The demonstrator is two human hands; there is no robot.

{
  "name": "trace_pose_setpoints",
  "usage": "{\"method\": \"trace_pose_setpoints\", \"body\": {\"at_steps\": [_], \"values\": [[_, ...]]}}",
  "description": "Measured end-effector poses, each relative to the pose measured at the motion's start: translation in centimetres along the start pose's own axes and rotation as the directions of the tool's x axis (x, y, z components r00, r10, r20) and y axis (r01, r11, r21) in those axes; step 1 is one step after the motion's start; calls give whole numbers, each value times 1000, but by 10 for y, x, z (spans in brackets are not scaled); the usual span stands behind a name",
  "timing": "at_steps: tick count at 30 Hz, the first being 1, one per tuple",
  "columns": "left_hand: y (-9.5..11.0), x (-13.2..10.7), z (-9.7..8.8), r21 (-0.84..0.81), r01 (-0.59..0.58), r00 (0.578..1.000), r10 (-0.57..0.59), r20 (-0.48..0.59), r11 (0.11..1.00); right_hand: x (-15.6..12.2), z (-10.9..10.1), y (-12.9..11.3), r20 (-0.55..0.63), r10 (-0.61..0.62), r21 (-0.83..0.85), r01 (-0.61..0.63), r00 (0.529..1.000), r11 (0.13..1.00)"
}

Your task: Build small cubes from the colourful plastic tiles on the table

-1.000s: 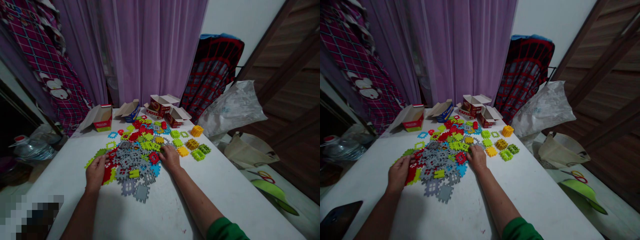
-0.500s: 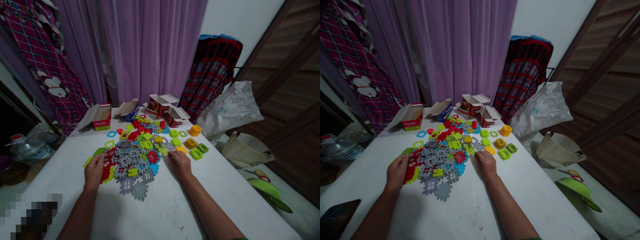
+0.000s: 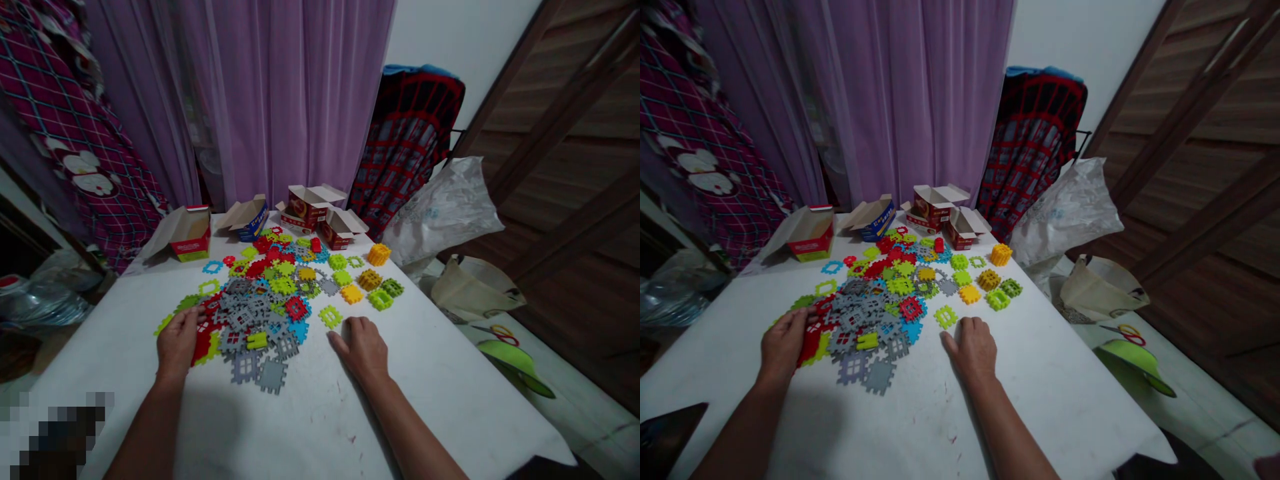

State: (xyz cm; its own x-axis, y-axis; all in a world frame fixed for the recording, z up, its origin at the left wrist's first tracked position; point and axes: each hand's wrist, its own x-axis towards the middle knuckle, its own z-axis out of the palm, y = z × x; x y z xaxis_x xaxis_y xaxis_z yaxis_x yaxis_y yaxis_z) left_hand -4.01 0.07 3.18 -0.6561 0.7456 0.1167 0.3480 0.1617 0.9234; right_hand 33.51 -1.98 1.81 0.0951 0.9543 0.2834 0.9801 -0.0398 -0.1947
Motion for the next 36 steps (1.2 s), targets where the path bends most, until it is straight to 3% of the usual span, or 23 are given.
{"method": "trace_pose_setpoints", "body": {"at_steps": [5, 9, 13, 17, 26, 31, 36], "values": [[1, 0, 0, -22, 31, 1000, -31, 0, 999, 13, -1, -17, 69, -8, -36, 11, 998, 999], [1, 0, 1, -36, 30, 1000, -30, 0, 999, 27, -1, -11, 127, -69, 39, 64, 990, 997], [2, -1, 1, -45, 30, 999, -31, -12, 999, 27, 2, 0, 103, -96, 92, 87, 990, 992], [4, -3, 1, -30, -1, 1000, 1, -5, 1000, 18, 5, 0, 31, 17, 104, -20, 999, 994], [4, -2, 1, -20, 1, 1000, -1, -2, 1000, 25, 5, -43, -2, 147, -50, -147, 989, 988], [0, 0, 1, -37, 0, 1000, 0, 2, 999, 25, 6, -31, 37, 82, -17, -81, 996, 997], [6, -3, 1, -38, -1, 1000, 1, -3, 999, 14, 11, -14, -51, 66, 32, -65, 996, 997]]}}
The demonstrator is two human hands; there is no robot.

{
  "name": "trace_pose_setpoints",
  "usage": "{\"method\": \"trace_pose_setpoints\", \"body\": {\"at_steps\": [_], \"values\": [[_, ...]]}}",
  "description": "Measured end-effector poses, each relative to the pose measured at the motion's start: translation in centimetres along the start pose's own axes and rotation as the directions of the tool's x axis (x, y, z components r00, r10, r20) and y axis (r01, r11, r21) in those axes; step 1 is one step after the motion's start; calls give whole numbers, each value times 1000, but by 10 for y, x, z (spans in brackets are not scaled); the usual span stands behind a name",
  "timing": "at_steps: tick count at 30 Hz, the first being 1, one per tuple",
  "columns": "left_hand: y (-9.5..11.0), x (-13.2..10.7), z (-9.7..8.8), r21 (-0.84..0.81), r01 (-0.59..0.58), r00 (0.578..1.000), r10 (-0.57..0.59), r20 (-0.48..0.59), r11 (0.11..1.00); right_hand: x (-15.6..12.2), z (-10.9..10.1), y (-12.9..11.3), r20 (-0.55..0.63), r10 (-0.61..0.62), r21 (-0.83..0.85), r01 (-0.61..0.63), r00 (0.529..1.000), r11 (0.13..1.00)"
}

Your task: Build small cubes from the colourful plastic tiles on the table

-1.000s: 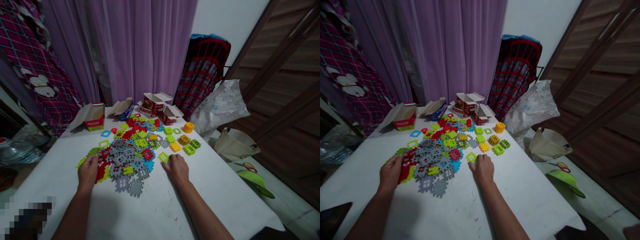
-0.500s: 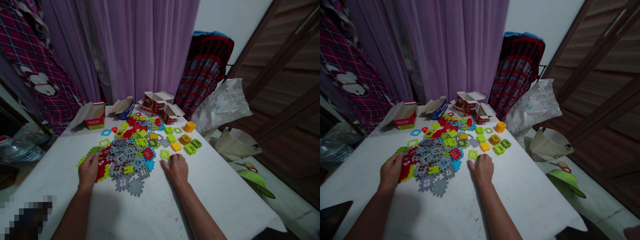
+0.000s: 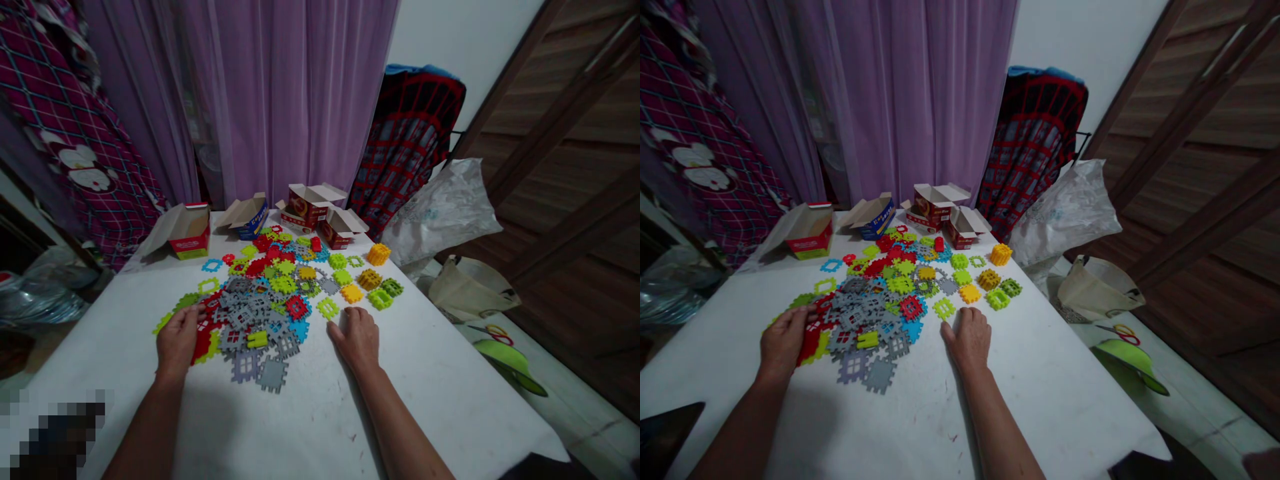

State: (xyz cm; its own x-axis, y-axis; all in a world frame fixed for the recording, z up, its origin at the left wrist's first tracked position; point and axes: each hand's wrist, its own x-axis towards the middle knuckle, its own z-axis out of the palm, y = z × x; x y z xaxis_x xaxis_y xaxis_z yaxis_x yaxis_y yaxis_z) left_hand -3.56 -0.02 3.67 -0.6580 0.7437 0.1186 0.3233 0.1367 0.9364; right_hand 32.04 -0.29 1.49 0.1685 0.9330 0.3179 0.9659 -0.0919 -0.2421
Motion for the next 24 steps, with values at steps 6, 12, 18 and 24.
{"method": "trace_pose_setpoints", "body": {"at_steps": [6, 12, 18, 24], "values": [[5, -2, 0, 10, 17, 1000, -17, -1, 1000, 0, 0, -3, 10, 15, -5, -15, 1000, 1000], [2, -2, 2, -18, 36, 999, -37, -11, 999, 6, -3, -9, 47, 37, -4, -37, 998, 999], [5, -3, 1, -1, 39, 999, -39, -8, 999, 5, 5, -6, 1, 15, 63, -15, 1000, 998], [6, -3, 0, 41, 5, 1000, -4, -7, 999, -1, 12, 24, -214, -48, 299, 113, 976, 948]]}}
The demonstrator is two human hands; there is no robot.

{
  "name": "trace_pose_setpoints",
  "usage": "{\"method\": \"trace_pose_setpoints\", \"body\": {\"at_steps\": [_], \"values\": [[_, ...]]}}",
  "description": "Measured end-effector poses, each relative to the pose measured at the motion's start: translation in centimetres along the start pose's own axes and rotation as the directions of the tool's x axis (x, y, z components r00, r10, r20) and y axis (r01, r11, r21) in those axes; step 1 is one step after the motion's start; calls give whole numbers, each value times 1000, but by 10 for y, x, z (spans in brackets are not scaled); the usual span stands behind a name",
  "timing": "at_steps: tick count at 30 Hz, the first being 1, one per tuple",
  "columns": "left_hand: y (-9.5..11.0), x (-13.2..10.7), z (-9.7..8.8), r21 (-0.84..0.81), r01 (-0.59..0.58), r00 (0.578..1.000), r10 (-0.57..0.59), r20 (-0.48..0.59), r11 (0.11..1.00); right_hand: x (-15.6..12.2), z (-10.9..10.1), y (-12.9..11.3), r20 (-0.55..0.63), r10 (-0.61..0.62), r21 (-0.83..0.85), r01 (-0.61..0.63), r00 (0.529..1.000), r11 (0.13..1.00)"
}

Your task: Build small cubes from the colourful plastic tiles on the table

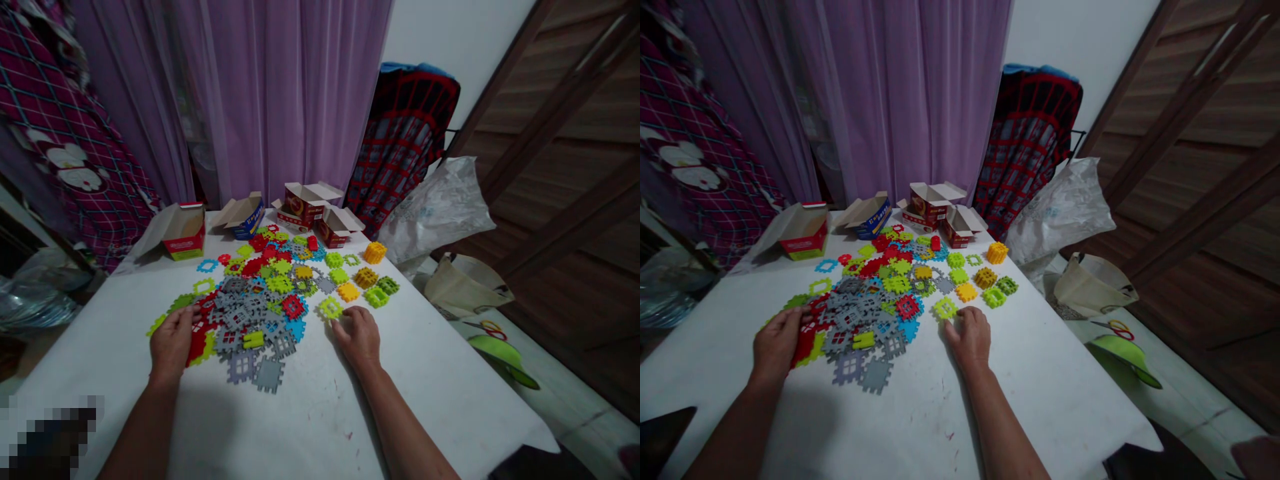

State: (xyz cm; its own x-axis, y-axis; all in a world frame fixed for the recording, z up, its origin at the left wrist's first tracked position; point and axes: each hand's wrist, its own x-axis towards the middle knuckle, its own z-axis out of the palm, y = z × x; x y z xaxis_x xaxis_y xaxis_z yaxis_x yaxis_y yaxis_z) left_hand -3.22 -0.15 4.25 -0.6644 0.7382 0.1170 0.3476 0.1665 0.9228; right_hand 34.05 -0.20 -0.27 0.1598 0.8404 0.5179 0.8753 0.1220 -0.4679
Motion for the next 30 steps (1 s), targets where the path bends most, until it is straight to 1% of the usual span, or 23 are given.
{"method": "trace_pose_setpoints", "body": {"at_steps": [1, 3, 6, 9, 11, 14, 19, 24, 30], "values": [[-1, 0, 0, 4, 2, 1000, -2, 2, 1000, 1, -5, 10, -50, -11, 35, 12, 999, 999], [-3, 2, 0, 12, 7, 1000, -7, 2, 1000, 7, -16, 32, -146, 8, 65, 2, 989, 998], [-5, 3, 0, 9, 11, 1000, -11, 5, 1000, 22, -33, 68, -250, 97, 49, -88, 963, 995], [-5, 3, -1, 12, 27, 1000, -27, 11, 1000, 37, -41, 95, -278, 195, 25, -195, 941, 980], [-4, 3, -2, 29, 43, 999, -44, 12, 999, 44, -40, 103, -257, 230, 19, -233, 939, 972], [-1, 1, -2, 30, 53, 999, -53, 4, 998, 48, -36, 107, -218, 237, 16, -239, 947, 971], [3, -1, 0, 8, 45, 999, -45, -5, 999, 47, -33, 108, -176, 213, -8, -218, 961, 976], [-2, 0, -2, 21, 13, 1000, -13, -1, 1000, 47, -34, 107, -152, 228, -21, -233, 962, 972], [-7, 3, -2, 42, 18, 1000, -19, 23, 999, 47, -35, 105, -126, 222, -41, -229, 967, 973]]}}
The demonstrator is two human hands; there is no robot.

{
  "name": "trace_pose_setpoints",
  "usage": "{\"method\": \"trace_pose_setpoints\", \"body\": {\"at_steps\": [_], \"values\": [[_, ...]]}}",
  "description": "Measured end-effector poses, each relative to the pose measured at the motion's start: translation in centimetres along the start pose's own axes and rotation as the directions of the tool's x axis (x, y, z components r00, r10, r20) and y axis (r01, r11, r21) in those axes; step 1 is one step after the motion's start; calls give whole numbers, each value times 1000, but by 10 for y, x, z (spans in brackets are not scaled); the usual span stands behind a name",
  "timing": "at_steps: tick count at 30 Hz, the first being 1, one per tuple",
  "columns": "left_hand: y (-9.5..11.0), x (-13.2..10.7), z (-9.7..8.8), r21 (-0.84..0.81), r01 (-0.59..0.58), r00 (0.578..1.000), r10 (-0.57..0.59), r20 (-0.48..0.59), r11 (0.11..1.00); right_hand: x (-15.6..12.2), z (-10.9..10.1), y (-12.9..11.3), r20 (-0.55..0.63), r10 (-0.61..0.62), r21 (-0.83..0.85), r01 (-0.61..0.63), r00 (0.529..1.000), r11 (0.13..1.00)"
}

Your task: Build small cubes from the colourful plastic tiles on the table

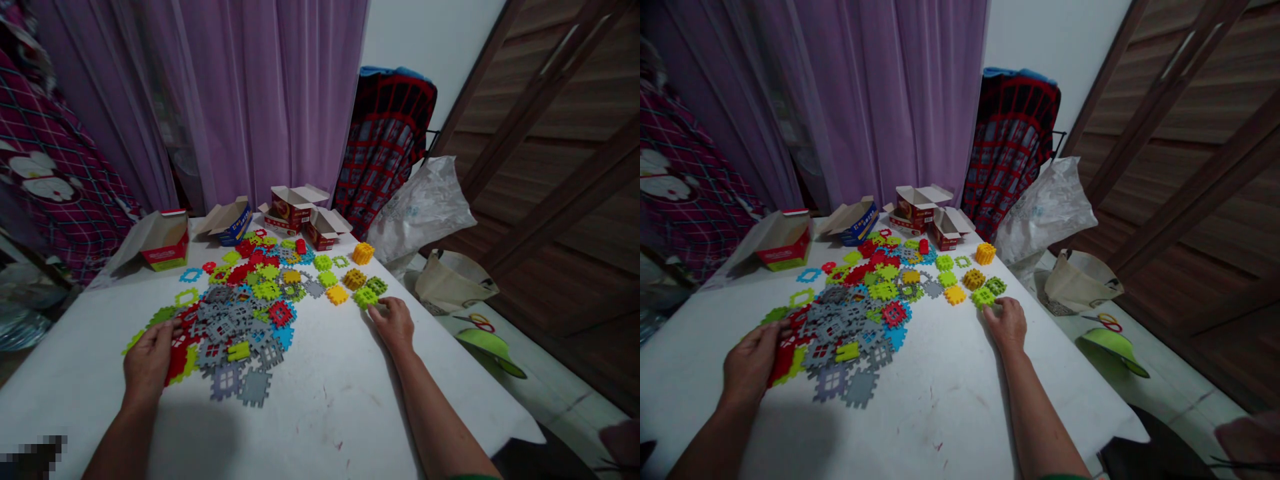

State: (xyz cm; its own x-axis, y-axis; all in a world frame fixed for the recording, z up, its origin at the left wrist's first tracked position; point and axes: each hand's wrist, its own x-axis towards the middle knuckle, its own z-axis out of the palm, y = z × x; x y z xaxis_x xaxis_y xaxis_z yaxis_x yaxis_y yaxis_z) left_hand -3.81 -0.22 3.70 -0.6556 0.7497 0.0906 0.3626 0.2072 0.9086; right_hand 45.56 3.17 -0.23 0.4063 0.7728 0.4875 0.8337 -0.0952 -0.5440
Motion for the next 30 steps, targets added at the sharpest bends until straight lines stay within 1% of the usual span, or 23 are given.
{"method": "trace_pose_setpoints", "body": {"at_steps": [5, 8, 10, 13, 19, 21, 24, 26, 28, 30], "values": [[2, -1, 1, -15, -3, 1000, 3, -3, 1000, 0, -1, -1, 13, 16, -1, -16, 1000, 1000], [5, -2, 0, -20, 17, 1000, -17, -2, 1000, 0, 0, -1, 11, 21, 2, -21, 1000, 1000], [6, -2, -1, -16, 23, 1000, -23, 0, 1000, 0, 0, -1, -3, 15, 10, -15, 1000, 1000], [5, -1, -1, -9, 1, 1000, -1, 0, 1000, -1, 1, -1, -30, 13, 27, -12, 999, 1000], [1, 1, 0, -36, 13, 1000, -13, -1, 999, -2, -6, -6, -59, 67, 56, -64, 996, 996], [1, 1, 1, -51, 11, 1000, -11, 4, 999, -3, -8, -9, -80, 61, 65, -56, 995, 996], [3, 0, 1, -50, 9, 1000, -9, -1, 999, -9, -7, -18, -105, -2, 86, 12, 994, 996], [4, 0, 1, -47, 11, 1000, -11, -10, 999, -18, -3, -29, -85, -82, 108, 91, 993, 990], [5, 0, 2, -44, -1, 1000, 1, -9, 999, -29, 4, -45, -10, -198, 142, 197, 980, 970], [3, 1, 2, -42, -16, 1000, 15, -6, 999, -40, 12, -66, 92, -320, 192, 298, 943, 935]]}}
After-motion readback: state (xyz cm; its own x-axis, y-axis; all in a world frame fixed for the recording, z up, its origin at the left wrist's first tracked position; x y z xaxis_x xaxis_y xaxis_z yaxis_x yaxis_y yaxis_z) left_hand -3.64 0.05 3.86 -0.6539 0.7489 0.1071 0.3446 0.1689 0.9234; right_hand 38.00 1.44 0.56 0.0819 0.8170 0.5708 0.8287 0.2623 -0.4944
